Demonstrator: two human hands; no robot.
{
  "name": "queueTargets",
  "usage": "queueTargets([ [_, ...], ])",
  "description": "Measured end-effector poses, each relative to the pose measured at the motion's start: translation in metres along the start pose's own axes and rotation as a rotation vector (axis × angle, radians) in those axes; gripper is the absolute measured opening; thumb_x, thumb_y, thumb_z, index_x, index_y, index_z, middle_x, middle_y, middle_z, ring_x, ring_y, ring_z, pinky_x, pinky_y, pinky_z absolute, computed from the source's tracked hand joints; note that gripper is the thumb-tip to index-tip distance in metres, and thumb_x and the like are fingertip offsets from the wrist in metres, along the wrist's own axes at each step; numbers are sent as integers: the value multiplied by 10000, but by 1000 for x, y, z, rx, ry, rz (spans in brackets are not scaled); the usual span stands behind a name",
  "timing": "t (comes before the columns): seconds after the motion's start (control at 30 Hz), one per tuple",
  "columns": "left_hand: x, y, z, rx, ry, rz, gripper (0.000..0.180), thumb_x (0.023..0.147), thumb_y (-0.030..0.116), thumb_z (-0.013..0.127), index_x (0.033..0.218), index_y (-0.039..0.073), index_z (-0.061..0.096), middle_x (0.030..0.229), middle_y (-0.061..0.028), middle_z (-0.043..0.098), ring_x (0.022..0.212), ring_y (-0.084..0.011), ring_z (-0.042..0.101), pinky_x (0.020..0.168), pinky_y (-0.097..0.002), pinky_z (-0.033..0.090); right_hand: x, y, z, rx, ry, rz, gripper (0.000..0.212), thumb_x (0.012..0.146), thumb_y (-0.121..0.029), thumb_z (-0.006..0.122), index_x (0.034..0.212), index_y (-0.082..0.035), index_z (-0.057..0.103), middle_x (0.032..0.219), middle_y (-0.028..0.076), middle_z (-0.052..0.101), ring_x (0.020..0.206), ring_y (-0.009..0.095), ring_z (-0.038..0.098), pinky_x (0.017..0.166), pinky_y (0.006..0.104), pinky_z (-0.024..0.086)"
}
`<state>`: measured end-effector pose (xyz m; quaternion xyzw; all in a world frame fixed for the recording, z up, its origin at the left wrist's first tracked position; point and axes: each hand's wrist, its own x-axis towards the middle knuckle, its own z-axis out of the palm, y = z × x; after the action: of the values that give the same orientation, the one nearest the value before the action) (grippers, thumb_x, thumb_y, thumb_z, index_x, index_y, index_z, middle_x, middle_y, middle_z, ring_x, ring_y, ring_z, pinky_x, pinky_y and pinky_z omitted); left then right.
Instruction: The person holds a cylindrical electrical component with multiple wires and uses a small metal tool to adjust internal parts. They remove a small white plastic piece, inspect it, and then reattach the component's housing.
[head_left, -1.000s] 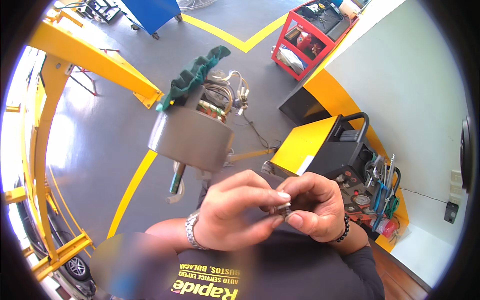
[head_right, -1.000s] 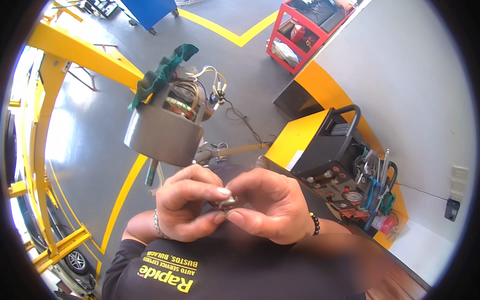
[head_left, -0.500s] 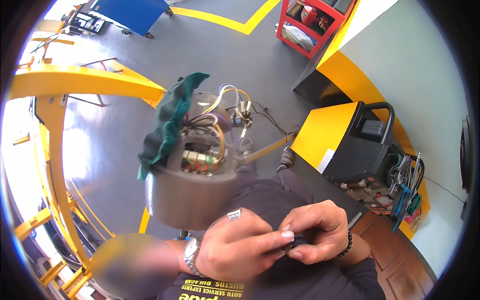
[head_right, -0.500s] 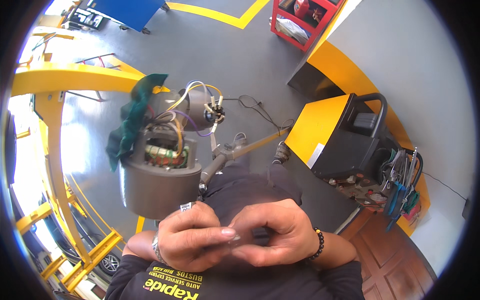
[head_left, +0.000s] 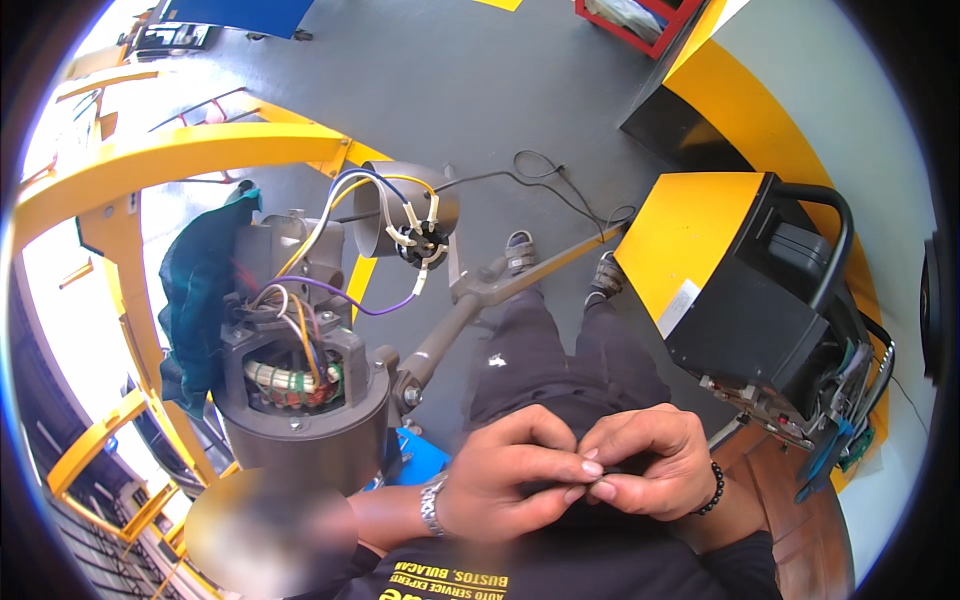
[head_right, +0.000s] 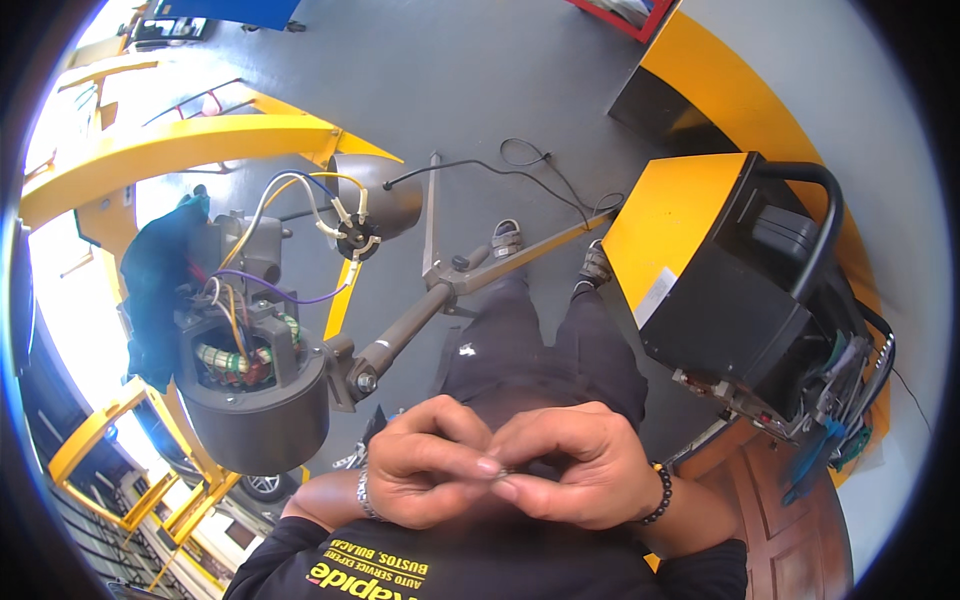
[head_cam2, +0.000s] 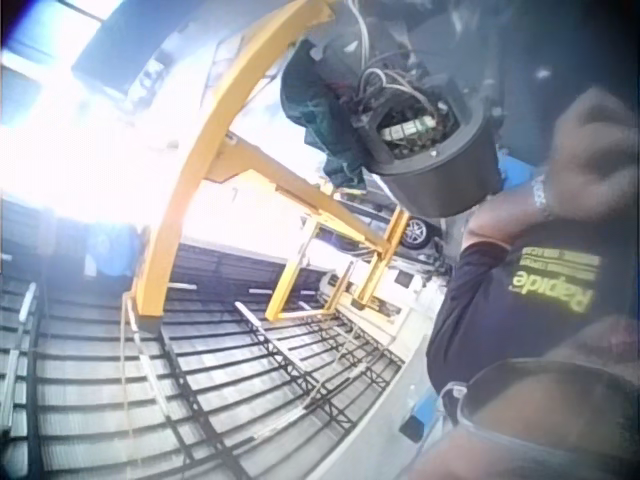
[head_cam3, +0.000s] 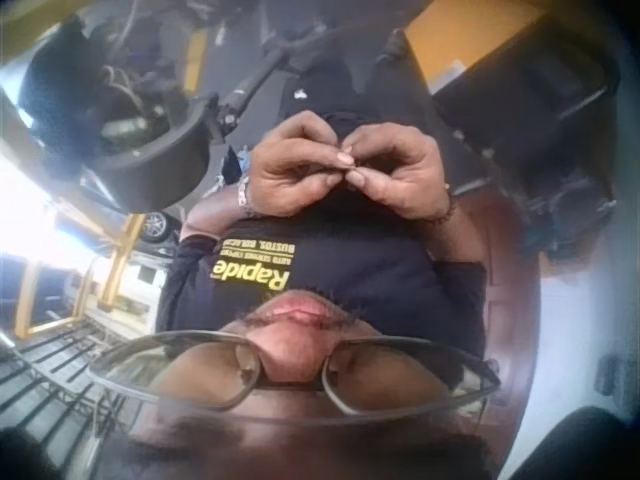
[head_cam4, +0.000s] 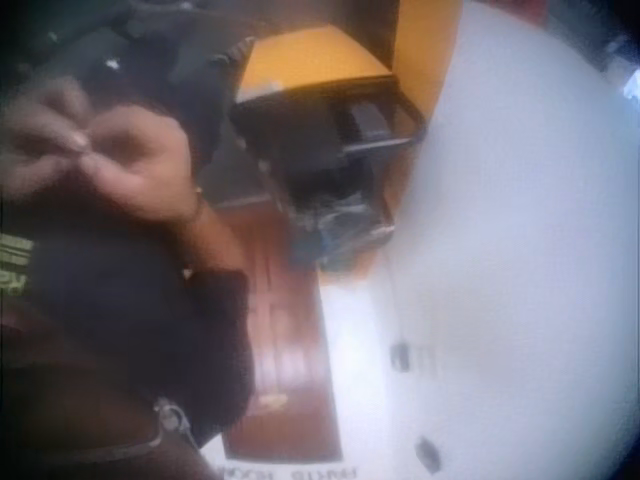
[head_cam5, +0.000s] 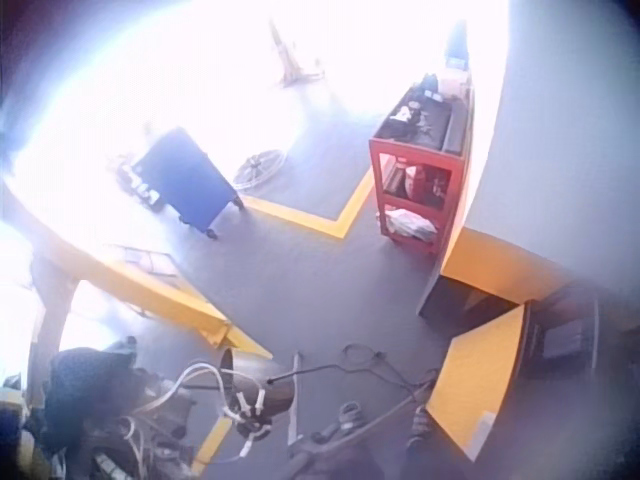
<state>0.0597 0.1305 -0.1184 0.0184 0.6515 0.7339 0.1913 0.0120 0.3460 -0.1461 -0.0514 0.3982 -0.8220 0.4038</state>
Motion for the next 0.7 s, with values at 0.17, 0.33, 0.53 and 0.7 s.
queueTargets([
  [0.17, 13, -30, 20, -119, 6, -47, 356, 842, 11, 753, 1185, 105, 726, 987, -90, 596, 886, -200, 603, 770, -315, 511, -18, 8, -21, 150, 122, 115, 281, 811, 52, 760, 1058, 31, 628, 1014, 145, 718, 933, 176, 690, 854, 312, 553],
  [0.33, 26, -53, 24, -107, -8, -8, 331, 829, 62, 796, 1154, 108, 752, 972, -87, 563, 868, -197, 574, 776, -307, 493, -27, 6, -33, 89, 214, 218, 290, 809, 41, 776, 1033, 7, 595, 998, 124, 707, 911, 141, 675, 812, 277, 545],
  [0.53, 27, -62, 30, -195, 25, 23, 454, 850, 130, 793, 1279, 60, 664, 1090, -103, 586, 959, -193, 604, 850, -319, 511, -23, -1, -27, 231, 331, 292, 199, 900, -50, 709, 1040, -10, 573, 889, 105, 675, 756, 123, 645, 676, 258, 534],
  [0.7, 17, -48, 47, 16, 275, 230, 526, 780, 119, 834, 1261, 38, 637, 1155, -138, 575, 978, -197, 613, 835, -325, 522, -24, -8, -15, 361, 303, 240, 144, 929, -73, 671, 1033, -18, 588, 879, 101, 676, 712, 112, 616, 651, 249, 510],
])
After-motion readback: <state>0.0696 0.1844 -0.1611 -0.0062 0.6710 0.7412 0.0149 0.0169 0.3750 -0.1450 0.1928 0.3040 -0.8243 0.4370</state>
